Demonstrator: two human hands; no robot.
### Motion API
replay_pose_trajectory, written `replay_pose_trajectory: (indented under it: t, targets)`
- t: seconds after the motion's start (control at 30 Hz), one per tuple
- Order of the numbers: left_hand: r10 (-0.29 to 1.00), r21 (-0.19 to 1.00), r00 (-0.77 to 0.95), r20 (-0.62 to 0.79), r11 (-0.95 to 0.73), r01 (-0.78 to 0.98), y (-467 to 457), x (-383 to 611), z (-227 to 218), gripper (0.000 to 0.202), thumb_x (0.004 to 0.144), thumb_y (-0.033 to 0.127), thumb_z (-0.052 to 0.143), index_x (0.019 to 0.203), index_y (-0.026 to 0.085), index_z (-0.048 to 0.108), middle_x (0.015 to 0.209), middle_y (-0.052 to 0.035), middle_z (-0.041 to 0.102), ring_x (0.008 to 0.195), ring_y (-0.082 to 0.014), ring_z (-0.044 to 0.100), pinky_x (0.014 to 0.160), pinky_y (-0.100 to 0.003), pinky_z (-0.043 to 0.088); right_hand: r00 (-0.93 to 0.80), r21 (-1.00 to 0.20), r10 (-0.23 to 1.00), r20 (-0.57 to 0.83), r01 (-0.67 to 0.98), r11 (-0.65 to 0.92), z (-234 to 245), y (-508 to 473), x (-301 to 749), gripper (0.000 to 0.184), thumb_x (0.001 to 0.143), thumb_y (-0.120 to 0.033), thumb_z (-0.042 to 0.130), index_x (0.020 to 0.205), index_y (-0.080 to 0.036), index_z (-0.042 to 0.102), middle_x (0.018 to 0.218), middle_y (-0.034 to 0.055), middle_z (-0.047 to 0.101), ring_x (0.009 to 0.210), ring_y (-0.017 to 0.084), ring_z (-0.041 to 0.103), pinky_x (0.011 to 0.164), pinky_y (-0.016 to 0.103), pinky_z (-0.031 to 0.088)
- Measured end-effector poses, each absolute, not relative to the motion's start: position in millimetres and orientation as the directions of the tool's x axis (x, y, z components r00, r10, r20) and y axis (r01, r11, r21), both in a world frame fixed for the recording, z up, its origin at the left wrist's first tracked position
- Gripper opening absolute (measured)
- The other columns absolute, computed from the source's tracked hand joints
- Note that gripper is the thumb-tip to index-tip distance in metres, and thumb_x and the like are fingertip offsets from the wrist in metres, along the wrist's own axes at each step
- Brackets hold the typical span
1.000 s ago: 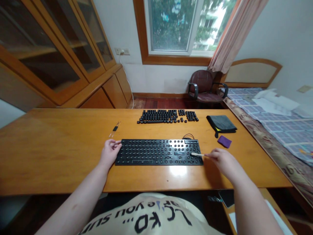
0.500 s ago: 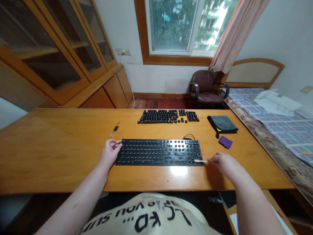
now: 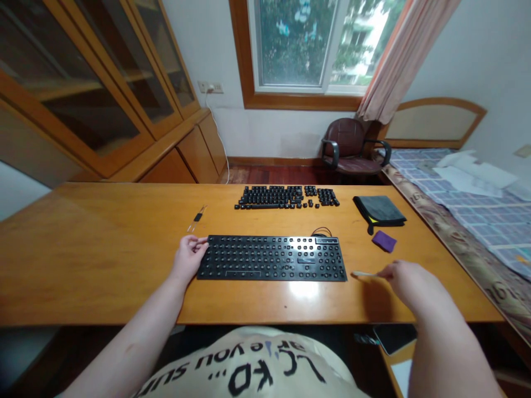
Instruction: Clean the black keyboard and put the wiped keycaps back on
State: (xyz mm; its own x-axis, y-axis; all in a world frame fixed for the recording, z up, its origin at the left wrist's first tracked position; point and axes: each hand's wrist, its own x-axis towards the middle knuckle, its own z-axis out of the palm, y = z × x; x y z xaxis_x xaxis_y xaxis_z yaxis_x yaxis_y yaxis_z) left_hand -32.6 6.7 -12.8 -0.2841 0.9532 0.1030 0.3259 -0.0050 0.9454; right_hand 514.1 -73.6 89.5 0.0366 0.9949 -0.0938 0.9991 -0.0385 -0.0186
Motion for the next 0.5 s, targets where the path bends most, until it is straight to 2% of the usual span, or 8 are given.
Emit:
replay_pose_trajectory:
  t: [0.07, 0.13, 0.2, 0.23, 0.3, 0.5]
  targets:
    - [0.953, 0.947, -0.286, 0.102, -0.005, 0.321, 6, -32, -11, 0.036, 0.067, 0.034, 0.062, 0.089, 0.022, 0.036, 0.091, -0.0072, 0.067, 0.068, -0.0134, 0.061, 0.070, -0.030, 0.048, 0.051, -0.011, 0.997, -0.060, 0.999, -0.052, 96, -76, 516, 0.025, 0.076, -0.018, 0.051, 0.079, -0.025, 0.075, 0.084, 0.0083, 0.071, 0.075, 0.026, 0.065, 0.063, 0.034, 0.047]
    - [0.954, 0.947, -0.282, 0.102, -0.007, 0.320, 6, -31, -10, 0.036, 0.068, 0.034, 0.062, 0.090, 0.022, 0.037, 0.091, -0.0074, 0.067, 0.069, -0.0134, 0.061, 0.070, -0.030, 0.048, -0.102, -0.139, 0.993, -0.054, 0.986, 0.093, 100, -76, 500, 0.028, 0.081, -0.022, 0.046, 0.086, -0.025, 0.074, 0.088, 0.0083, 0.069, 0.082, 0.025, 0.064, 0.069, 0.033, 0.048]
    - [0.954, 0.944, -0.280, 0.108, -0.010, 0.330, 5, -32, -10, 0.035, 0.069, 0.033, 0.062, 0.090, 0.022, 0.037, 0.092, -0.0075, 0.067, 0.068, -0.0131, 0.060, 0.070, -0.030, 0.048, -0.293, -0.295, 0.950, -0.106, 0.922, 0.251, 99, -73, 474, 0.029, 0.083, -0.026, 0.045, 0.089, -0.026, 0.073, 0.083, 0.0068, 0.068, 0.078, 0.021, 0.063, 0.069, 0.029, 0.047]
    - [0.953, 0.942, -0.282, 0.111, -0.011, 0.335, 5, -32, -10, 0.035, 0.069, 0.033, 0.062, 0.090, 0.021, 0.037, 0.092, -0.0074, 0.067, 0.068, -0.0130, 0.060, 0.070, -0.030, 0.048, -0.342, -0.334, 0.932, -0.121, 0.898, 0.286, 96, -71, 461, 0.030, 0.084, -0.026, 0.044, 0.089, -0.027, 0.073, 0.080, 0.0066, 0.067, 0.075, 0.019, 0.062, 0.069, 0.028, 0.047]
    - [0.951, 0.939, -0.286, 0.114, -0.009, 0.343, 5, -33, -12, 0.035, 0.068, 0.032, 0.063, 0.090, 0.021, 0.038, 0.091, -0.0071, 0.067, 0.067, -0.0128, 0.060, 0.069, -0.030, 0.048, -0.357, -0.346, 0.927, -0.116, 0.889, 0.299, 88, -68, 441, 0.032, 0.083, -0.025, 0.043, 0.086, -0.026, 0.074, 0.077, 0.0070, 0.067, 0.074, 0.020, 0.061, 0.067, 0.028, 0.046]
    - [0.941, 0.938, -0.316, 0.120, -0.003, 0.347, 7, -34, -17, 0.033, 0.069, 0.032, 0.061, 0.090, 0.022, 0.038, 0.091, -0.0065, 0.066, 0.065, -0.0114, 0.058, 0.068, -0.028, 0.047, -0.369, -0.285, 0.925, -0.088, 0.899, 0.332, 74, -62, 432, 0.034, 0.082, -0.021, 0.041, 0.087, -0.028, 0.074, 0.082, 0.0070, 0.068, 0.075, 0.020, 0.060, 0.068, 0.029, 0.045]
